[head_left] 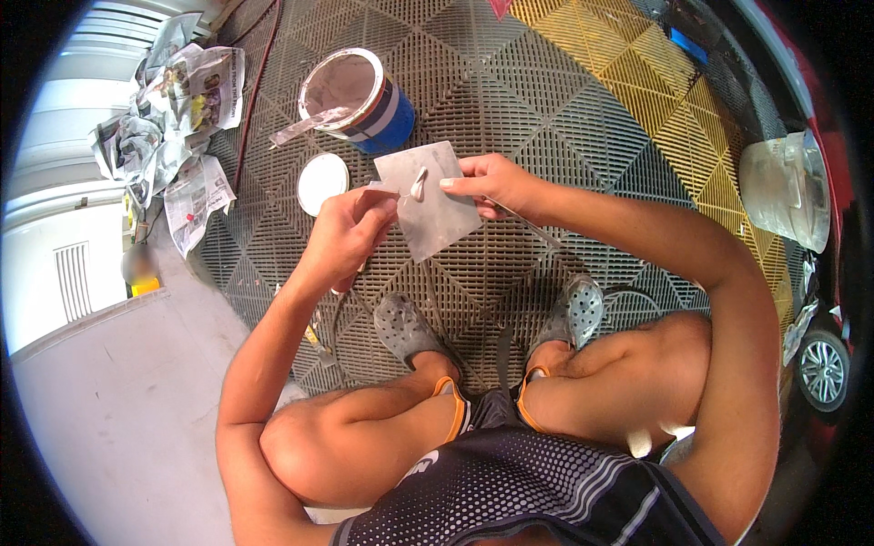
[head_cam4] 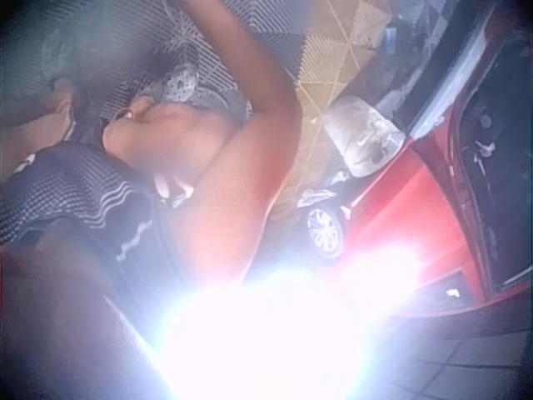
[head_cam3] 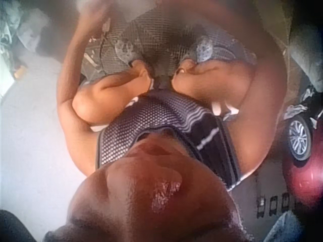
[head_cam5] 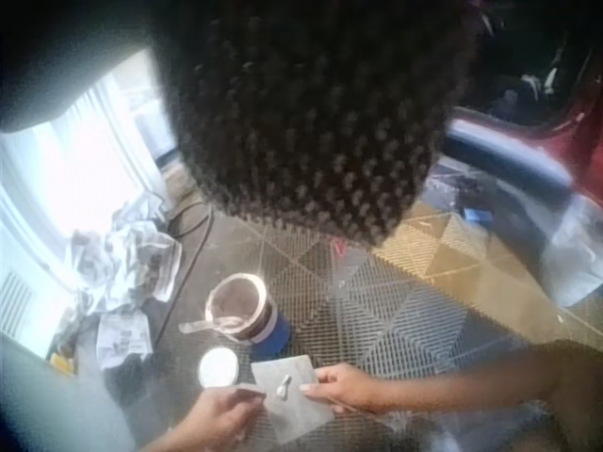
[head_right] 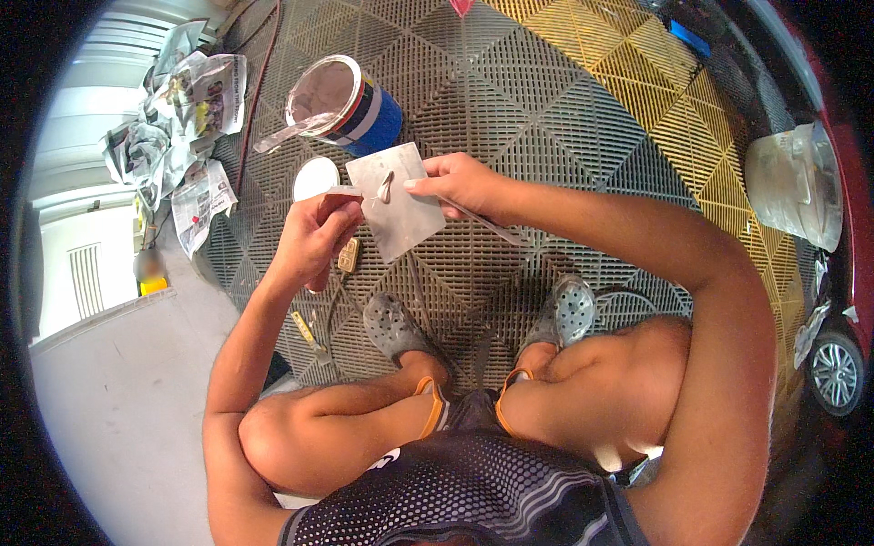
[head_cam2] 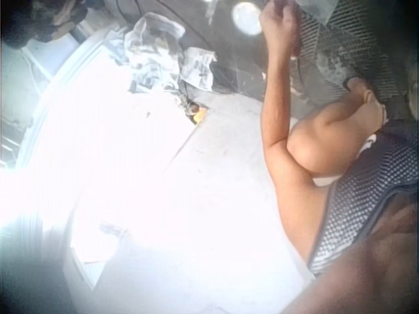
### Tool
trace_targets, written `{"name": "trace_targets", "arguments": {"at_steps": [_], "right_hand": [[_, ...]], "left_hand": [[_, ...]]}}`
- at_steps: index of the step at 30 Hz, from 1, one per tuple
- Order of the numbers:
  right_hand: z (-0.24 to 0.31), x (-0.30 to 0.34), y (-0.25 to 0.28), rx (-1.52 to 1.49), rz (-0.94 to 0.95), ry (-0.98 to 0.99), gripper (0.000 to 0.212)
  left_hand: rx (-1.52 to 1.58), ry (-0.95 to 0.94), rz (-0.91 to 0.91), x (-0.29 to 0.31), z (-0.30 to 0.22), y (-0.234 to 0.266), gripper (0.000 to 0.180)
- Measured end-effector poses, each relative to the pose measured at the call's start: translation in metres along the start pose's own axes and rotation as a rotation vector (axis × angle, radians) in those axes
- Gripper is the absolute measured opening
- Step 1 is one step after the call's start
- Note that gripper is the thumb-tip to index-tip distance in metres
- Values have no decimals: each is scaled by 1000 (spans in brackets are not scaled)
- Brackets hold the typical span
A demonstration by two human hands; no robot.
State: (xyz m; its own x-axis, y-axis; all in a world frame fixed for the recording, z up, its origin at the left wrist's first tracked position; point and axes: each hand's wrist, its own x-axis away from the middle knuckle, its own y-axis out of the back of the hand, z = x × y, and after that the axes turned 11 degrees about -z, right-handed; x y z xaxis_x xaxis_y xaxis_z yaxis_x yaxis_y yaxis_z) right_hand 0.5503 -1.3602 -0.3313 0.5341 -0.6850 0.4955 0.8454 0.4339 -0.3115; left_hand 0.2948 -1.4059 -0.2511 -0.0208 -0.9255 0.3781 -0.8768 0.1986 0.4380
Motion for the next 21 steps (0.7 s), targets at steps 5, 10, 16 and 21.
{"name": "trace_targets", "arguments": {"at_steps": [5,10,16,21], "right_hand": [[2,1,-3,-3,7,-11,30],[7,2,-6,-5,32,-6,31],[2,3,-9,1,39,-32,31],[2,8,-15,-12,60,5,32]], "left_hand": [[19,-6,1,-1,0,2,28],[-99,-29,20,-4,-2,6,23],[-142,-170,15,-3,3,5,22],[-177,-90,8,3,0,6,22]]}}
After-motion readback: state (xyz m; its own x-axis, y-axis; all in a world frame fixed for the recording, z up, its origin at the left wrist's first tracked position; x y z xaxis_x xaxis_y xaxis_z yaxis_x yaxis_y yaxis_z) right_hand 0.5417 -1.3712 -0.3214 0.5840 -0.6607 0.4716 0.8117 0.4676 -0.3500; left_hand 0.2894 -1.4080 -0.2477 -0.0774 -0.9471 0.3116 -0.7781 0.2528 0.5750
